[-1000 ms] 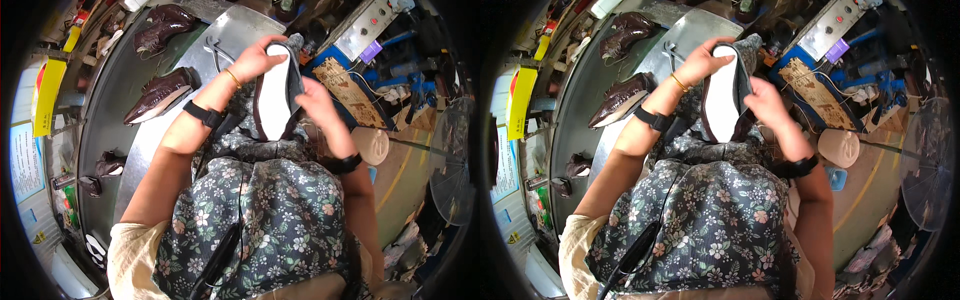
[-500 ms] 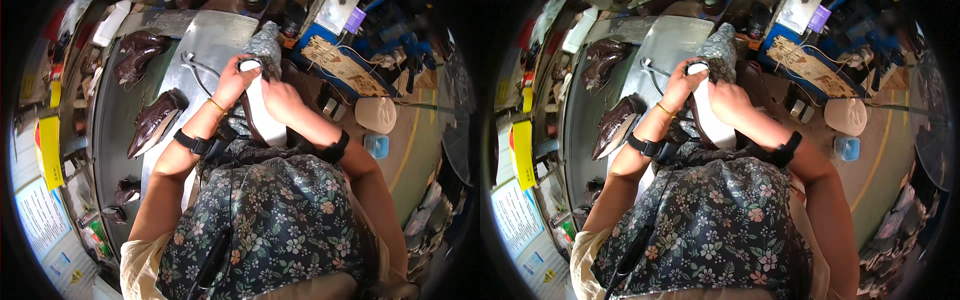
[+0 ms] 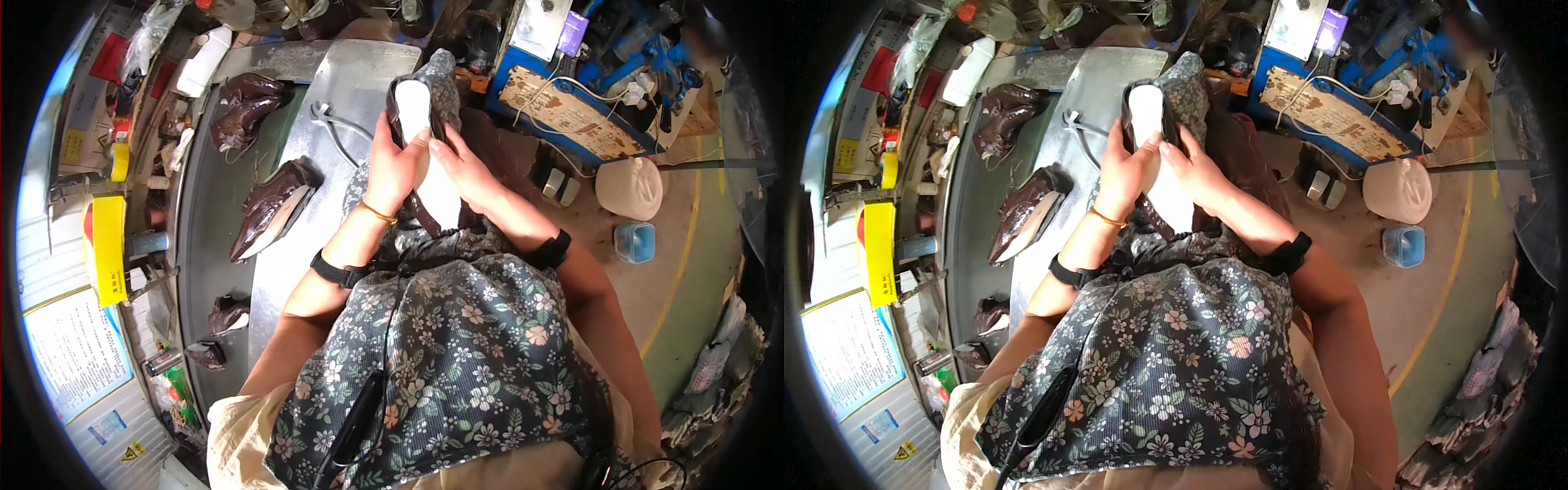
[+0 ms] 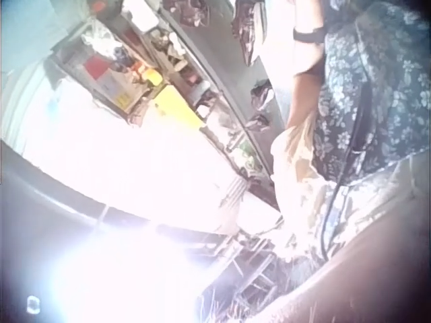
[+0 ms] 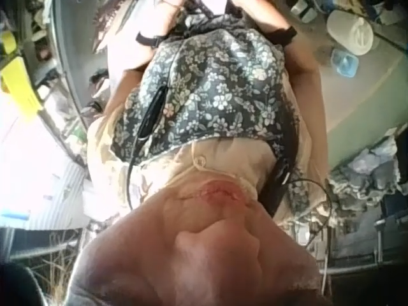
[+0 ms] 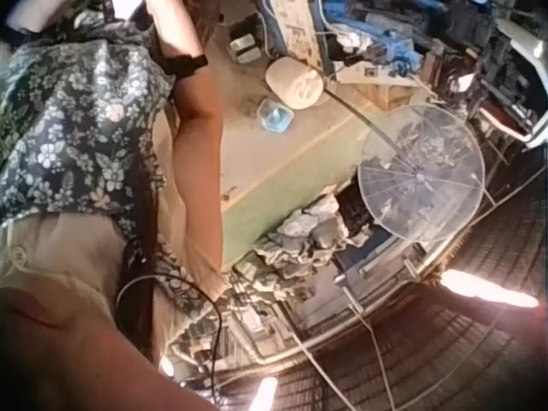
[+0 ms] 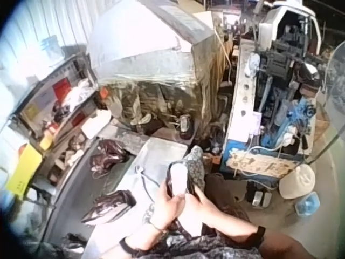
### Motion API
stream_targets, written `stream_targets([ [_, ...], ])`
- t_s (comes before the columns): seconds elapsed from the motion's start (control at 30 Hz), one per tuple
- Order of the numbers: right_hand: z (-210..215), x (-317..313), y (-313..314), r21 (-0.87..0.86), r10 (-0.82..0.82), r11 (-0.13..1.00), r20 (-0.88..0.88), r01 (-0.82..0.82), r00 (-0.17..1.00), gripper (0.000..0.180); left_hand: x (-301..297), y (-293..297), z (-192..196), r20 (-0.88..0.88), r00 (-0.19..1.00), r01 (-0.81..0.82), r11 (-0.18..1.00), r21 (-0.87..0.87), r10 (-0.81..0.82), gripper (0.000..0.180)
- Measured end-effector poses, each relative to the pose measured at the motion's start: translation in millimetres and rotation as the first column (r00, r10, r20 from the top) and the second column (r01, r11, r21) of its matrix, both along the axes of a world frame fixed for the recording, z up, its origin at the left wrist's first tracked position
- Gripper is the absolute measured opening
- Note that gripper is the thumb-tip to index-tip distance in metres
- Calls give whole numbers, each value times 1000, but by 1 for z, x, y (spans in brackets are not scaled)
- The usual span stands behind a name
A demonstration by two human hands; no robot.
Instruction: Manufacturing and finishing shoes by trimming edges and shaping with tools on a production line.
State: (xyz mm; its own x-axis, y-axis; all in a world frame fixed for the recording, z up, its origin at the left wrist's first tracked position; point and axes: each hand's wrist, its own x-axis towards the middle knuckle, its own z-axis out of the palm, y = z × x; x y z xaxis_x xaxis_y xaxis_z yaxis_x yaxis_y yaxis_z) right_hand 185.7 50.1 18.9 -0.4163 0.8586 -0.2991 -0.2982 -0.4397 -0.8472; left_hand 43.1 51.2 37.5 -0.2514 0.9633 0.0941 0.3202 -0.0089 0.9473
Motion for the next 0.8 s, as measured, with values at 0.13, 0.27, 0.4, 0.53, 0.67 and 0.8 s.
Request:
stream_targets([
  [0.13, -27, 8, -4, 231, 99, 959, 278, -166, 955, 69, -29, -27, 30, -360, 914, 79, 953, -291, -186, 45],
  [0.27, -23, 19, -9, 324, 166, 922, 167, -213, 972, 71, -43, -51, 29, -441, 871, 137, 969, -207, -217, 41],
  [0.4, -17, 17, -9, 103, 157, 984, -130, -145, 979, 69, -61, -35, 22, 608, 773, 331, 933, -141, -182, 42],
  [0.53, -12, -12, -9, 65, 109, 992, 32, -111, 993, 71, -54, 21, -34, 61, 994, -49, 879, -474, 88, 60],
  [0.67, 10, -18, 1, 121, 50, 988, 327, -95, 944, 74, -20, 29, 32, -942, 187, 22, 960, -279, -278, 39],
  [0.8, -24, -26, 7, 106, 25, 993, 200, -47, 979, 72, -46, 49, 32, -745, 446, 143, 861, -488, -497, 39],
])
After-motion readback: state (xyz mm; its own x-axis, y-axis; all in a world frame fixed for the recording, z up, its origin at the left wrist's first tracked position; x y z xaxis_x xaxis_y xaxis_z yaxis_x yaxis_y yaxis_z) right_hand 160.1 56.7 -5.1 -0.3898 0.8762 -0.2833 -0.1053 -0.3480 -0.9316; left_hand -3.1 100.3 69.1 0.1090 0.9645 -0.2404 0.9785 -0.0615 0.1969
